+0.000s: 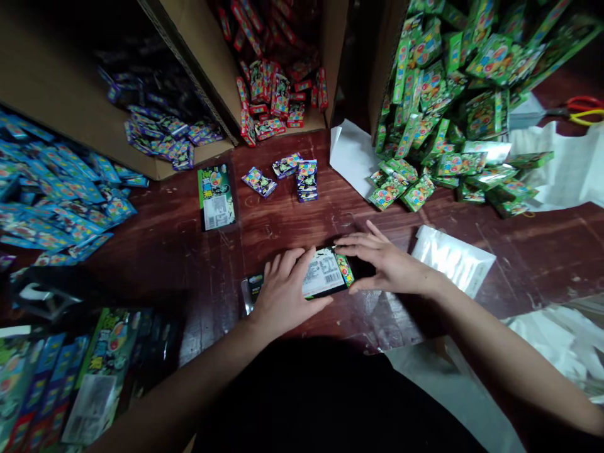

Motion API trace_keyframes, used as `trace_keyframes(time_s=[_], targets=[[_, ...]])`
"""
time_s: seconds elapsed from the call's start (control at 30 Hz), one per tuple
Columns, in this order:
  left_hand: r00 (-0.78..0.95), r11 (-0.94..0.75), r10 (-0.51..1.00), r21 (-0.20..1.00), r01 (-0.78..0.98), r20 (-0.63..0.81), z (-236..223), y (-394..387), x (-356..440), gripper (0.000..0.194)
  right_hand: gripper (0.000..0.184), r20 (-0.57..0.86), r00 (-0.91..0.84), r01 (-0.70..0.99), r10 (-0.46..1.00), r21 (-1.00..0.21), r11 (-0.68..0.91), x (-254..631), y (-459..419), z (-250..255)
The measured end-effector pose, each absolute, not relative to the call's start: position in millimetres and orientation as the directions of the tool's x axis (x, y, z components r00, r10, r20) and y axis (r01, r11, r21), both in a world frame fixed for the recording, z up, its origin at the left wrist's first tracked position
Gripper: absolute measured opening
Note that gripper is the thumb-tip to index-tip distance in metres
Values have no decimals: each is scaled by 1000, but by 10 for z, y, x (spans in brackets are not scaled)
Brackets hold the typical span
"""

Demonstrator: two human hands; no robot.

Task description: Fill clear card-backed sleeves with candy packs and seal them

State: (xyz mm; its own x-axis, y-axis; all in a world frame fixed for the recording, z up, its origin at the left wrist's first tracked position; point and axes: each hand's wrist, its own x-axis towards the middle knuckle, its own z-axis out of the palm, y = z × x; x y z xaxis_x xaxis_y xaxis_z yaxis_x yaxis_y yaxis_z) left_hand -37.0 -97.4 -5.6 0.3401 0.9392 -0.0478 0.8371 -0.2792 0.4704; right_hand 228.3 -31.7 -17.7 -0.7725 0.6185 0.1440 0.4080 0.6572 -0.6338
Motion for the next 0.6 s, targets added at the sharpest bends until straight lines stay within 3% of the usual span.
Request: trace_keyframes(time_s=[0.13, 0.23, 0.3, 0.43, 0.6], targets=[[115, -75, 993, 541, 838, -40, 4, -878, -219, 100, 71, 192, -562, 448, 805, -747, 491, 2211, -364, -130], [25, 60, 994, 708, 704, -109, 4, -798, -135, 111, 52, 109, -405, 393, 908, -875, 281, 2060, -478, -149], [49, 111, 986, 839, 533, -162, -28, -748, -120, 99, 42, 61, -308, 337, 949, -926, 169, 1977, -523, -186], [168, 191, 960, 962, 194, -224, -102, -694, -181, 64, 47, -2, -222, 133, 975, -991, 28, 1941, -504, -281], [296, 208, 923, 965, 158, -247, -144, -725, -300, 57, 31, -115, -274, 135, 955, -988, -80, 1970, -532, -357]])
